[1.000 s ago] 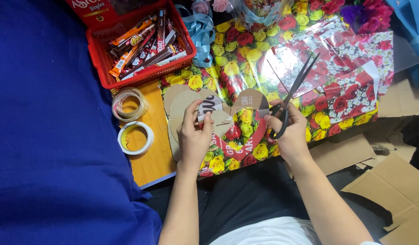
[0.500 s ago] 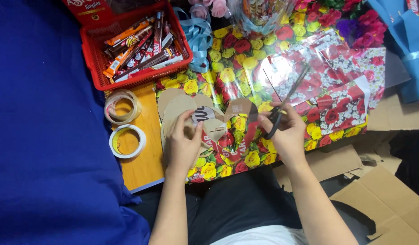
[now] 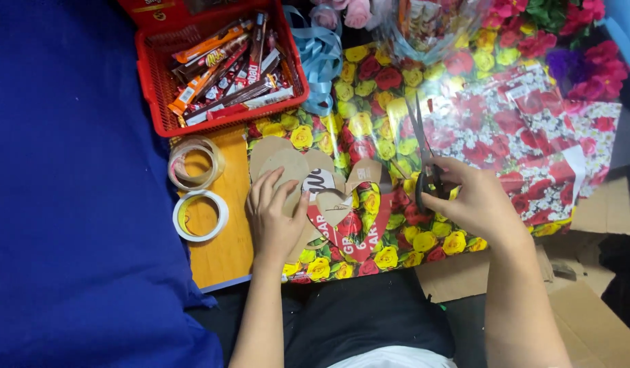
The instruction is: The person uses scissors to cut a heart shape out of a piece of cardboard. They carefully trim the edges of the cardboard heart, rotating it in their hands to follow the outline. The finished heart is then placed on the table next to other crafting materials.
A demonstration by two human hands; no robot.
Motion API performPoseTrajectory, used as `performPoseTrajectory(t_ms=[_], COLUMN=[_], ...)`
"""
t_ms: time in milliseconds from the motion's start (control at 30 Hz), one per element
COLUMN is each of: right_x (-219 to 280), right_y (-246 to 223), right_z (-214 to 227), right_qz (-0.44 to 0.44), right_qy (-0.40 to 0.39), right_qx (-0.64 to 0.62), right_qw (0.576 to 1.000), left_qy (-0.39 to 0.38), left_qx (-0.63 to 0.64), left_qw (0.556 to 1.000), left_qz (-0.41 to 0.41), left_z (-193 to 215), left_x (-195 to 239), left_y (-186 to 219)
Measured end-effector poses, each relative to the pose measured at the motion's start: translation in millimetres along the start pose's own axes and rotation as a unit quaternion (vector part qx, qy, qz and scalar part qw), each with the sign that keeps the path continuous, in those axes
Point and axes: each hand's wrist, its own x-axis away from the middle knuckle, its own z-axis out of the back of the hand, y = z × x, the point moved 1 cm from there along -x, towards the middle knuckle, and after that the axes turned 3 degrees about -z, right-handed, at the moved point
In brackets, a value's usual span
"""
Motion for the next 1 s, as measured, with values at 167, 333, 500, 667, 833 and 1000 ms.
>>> performPoseTrajectory(t_ms=[167,333,500,667,833,1000], right_x=[-29.1,-47.0,-57.4,-59.5,-55.0,-40.1], right_y=[14.5,19.8,25.7,29.6,23.8,26.8], right_z=[-4.4,-10.7,-31.9,-62.2,-75.2,-76.1], right_qz=[0.064,0.085,0.110,0.136,0.134,0.053], right_qy=[-0.031,-0.063,-0.013,0.034,0.069,0.068], right_qx=[-0.010,-0.038,0.014,0.020,0.047,-0.106], right_qw=[0.997,0.994,0.994,0.990,0.987,0.991], left_qy=[0.046,0.073,0.048,0.034,0.013,0.025], left_qx=[0.060,0.074,0.058,-0.019,-0.050,-0.051], left_qw=[0.997,0.994,0.997,0.998,0.997,0.994], left_qz=[0.019,0.026,-0.021,-0.041,-0.057,-0.091], left_z=[-3.5,-7.2,-0.1,-1.4,-5.4,-11.2], left_x=[0.6,2.3,-2.7,1.0,4.5,8.0], left_y=[-11.0,-18.3,-3.3,2.0,-0.6,-8.4])
